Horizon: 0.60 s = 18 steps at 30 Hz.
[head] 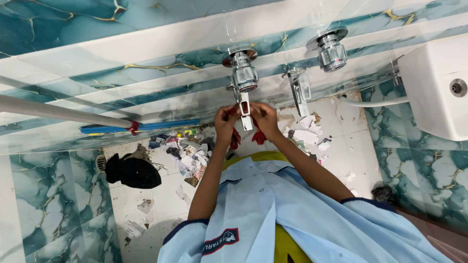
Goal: The person cleans a metal faucet on a tiled bathroom wall by wiping it thoroughly with a red cloth.
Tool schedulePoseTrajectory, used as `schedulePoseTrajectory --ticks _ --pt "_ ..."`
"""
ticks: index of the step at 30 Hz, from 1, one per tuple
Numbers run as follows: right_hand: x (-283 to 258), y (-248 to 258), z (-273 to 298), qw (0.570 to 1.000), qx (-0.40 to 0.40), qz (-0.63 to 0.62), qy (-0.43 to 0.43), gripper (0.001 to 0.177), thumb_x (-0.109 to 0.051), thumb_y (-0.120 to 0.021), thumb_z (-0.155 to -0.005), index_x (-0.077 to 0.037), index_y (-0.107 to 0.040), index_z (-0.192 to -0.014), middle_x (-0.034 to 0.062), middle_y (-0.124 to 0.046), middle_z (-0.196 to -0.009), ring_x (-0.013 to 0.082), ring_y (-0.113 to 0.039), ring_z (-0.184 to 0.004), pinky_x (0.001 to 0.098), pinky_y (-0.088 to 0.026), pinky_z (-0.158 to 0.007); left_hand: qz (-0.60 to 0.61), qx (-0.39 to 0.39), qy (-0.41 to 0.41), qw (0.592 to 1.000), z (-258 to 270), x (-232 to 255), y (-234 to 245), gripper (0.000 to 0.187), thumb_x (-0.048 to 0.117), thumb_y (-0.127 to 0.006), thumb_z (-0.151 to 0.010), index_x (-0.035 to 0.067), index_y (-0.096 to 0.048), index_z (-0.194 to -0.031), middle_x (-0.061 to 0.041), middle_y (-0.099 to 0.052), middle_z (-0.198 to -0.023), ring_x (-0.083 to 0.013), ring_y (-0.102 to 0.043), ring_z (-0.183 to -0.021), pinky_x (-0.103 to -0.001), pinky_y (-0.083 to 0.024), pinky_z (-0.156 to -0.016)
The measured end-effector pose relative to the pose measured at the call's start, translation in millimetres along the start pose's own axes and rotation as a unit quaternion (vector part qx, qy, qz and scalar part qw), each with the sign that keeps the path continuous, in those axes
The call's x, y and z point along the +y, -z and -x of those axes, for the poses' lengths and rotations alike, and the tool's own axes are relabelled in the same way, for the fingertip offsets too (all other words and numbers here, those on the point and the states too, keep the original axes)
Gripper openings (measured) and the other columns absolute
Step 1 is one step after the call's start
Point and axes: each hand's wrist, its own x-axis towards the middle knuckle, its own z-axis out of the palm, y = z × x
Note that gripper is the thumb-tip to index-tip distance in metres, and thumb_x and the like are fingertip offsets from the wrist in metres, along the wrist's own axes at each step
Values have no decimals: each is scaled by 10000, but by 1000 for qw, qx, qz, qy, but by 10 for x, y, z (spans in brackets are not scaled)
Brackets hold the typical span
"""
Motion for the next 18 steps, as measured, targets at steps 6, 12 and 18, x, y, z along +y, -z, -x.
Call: schedulePoseTrajectory --ticks 6,12,18 --pt "-517 -5 506 996 -7 48 -80 263 -114 -685 -1028 -2 -715 -1263 56 -732 -997 80 -611 -834 244 -501 -741 58 -17 49 997 540 255 -89 218 140 -787 -910 36 -632 -1023 -44 -719 -1010 -102 -666 -925 -286 -532 -857" --pt "-627 -71 27 999 -31 -12 -24 241 -117 -679 -1020 1 -704 -1229 42 -757 -1030 69 -662 -888 229 -544 -791 17 1 74 997 188 307 -116 252 221 -793 -930 55 -605 -947 -28 -645 -840 -125 -552 -699 -308 -449 -662" --pt "-709 -7 512 998 -36 22 -45 270 -118 -689 -1015 3 -700 -1257 56 -747 -1056 73 -649 -915 228 -530 -814 -15 -25 58 998 548 283 -24 284 249 -812 -953 67 -594 -939 -5 -599 -827 -80 -550 -740 -258 -451 -697"
